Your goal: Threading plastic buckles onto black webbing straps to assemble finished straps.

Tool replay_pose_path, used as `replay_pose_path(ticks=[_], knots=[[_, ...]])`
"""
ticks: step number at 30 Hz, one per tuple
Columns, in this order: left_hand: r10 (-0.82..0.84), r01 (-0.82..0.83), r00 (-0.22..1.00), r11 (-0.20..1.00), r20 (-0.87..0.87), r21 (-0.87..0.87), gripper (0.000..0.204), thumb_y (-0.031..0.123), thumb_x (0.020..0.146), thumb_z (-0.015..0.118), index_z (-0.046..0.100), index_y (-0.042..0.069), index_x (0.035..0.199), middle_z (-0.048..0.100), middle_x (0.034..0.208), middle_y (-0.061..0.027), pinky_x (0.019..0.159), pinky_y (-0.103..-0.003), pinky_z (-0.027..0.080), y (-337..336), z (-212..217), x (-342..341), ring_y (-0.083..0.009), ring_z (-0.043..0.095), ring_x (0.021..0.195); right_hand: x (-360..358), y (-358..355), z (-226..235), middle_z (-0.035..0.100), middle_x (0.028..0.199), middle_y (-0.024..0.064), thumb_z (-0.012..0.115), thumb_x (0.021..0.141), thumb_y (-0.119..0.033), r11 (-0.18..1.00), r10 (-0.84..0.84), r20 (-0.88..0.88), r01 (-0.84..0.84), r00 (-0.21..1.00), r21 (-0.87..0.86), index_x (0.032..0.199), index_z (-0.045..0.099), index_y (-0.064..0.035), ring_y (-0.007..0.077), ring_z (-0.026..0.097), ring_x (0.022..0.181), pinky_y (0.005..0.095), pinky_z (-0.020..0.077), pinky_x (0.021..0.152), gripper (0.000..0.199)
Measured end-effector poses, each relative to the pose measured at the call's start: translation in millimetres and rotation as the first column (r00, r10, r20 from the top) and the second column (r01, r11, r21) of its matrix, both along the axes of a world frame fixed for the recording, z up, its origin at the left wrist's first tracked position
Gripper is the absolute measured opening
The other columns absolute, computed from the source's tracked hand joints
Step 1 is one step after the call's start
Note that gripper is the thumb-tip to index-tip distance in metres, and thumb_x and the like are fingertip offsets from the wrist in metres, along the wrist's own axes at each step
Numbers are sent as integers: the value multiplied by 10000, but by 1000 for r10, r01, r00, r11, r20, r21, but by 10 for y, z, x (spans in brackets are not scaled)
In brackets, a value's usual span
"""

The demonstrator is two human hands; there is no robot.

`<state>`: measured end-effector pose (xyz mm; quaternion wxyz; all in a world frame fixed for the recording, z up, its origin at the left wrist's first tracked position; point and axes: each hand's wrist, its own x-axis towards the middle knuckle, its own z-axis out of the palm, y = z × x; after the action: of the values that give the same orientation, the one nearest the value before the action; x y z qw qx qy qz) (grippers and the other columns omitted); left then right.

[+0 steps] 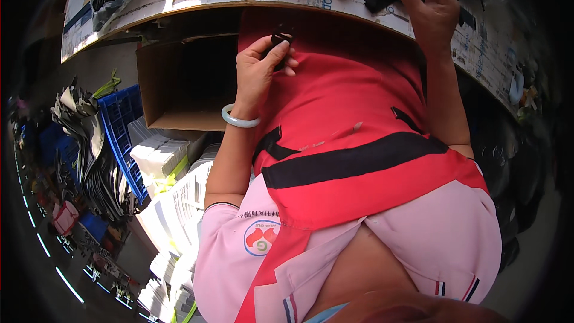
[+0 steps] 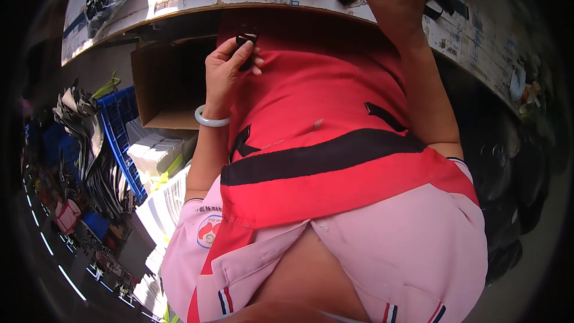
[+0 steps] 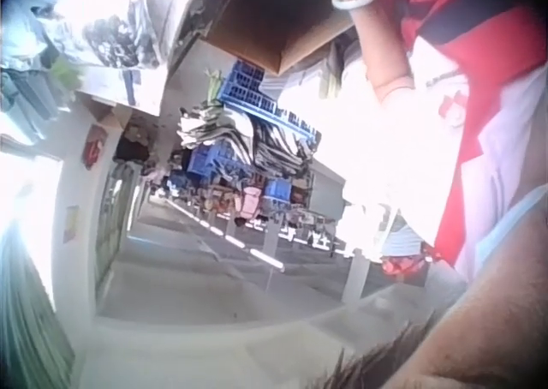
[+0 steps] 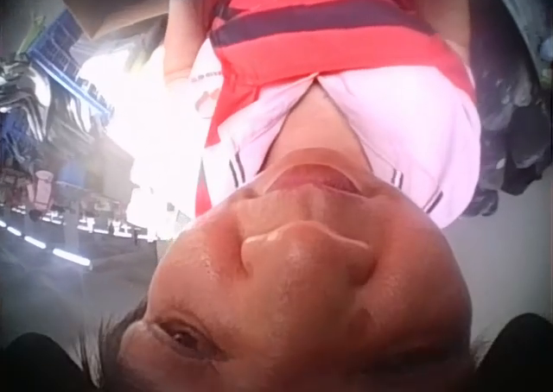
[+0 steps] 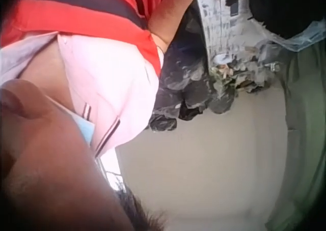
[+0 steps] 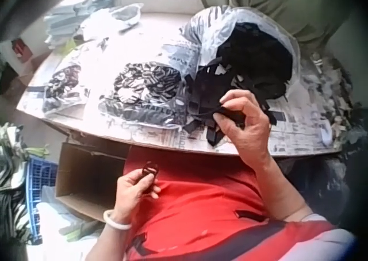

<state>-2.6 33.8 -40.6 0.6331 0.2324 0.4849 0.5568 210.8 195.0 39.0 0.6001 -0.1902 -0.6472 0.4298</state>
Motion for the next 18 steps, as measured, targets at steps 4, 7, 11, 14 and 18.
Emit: replay_pose_path(ticks=[4, 7, 11, 14, 18], knots=[[22, -23, 998, 1000, 58, 12, 175, 126, 914, 647, 675, -3, 1029, 644, 784, -41, 540, -225, 460, 2, 112, 66, -102, 595, 668, 103, -259, 285, 685, 950, 81, 665, 891, -53, 990, 143, 322, -131, 936, -59, 1079, 640, -19, 95, 656, 863, 223, 505, 732, 193], [46, -48, 981, 999, 189, 8, 171, 121, 913, 646, 676, -1, 1029, 648, 786, -43, 539, -225, 454, 49, 137, 160, -101, 590, 668, -52, -566, 28, 686, 897, 22, 657, 910, -99, 805, 426, 343, -178, 837, -566, 1091, 637, -2, 52, 618, 838, 188, 482, 710, 206], [100, -102, 995, 990, 21, 100, 179, 99, 905, 655, 690, -11, 1041, 672, 808, -49, 541, -202, 458, 31, 89, 257, -87, 599, 655, -216, -823, -143, 678, 886, 27, 606, 955, -210, 427, 567, 59, -232, 821, -874, 1069, 622, 18, 56, 615, 773, 182, 489, 686, 256], [117, -110, 991, 988, -60, 108, 172, 63, 893, 663, 698, -4, 1047, 678, 814, -37, 556, -190, 462, -5, 93, 276, -73, 600, 658, -201, -777, -287, 662, 836, 15, 606, 954, -252, 363, 590, 41, -220, 807, -905, 1022, 611, -2, 42, 597, 720, 177, 475, 653, 259], [170, -123, 967, 963, -189, 238, 166, 15, 877, 667, 698, -5, 1038, 672, 844, -26, 597, -184, 463, -4, 25, 326, -74, 603, 701, -227, -760, -309, 612, 742, -11, 607, 952, -288, 245, 597, -74, -269, 799, -931, 981, 603, -31, 30, 555, 630, 174, 453, 580, 258]])
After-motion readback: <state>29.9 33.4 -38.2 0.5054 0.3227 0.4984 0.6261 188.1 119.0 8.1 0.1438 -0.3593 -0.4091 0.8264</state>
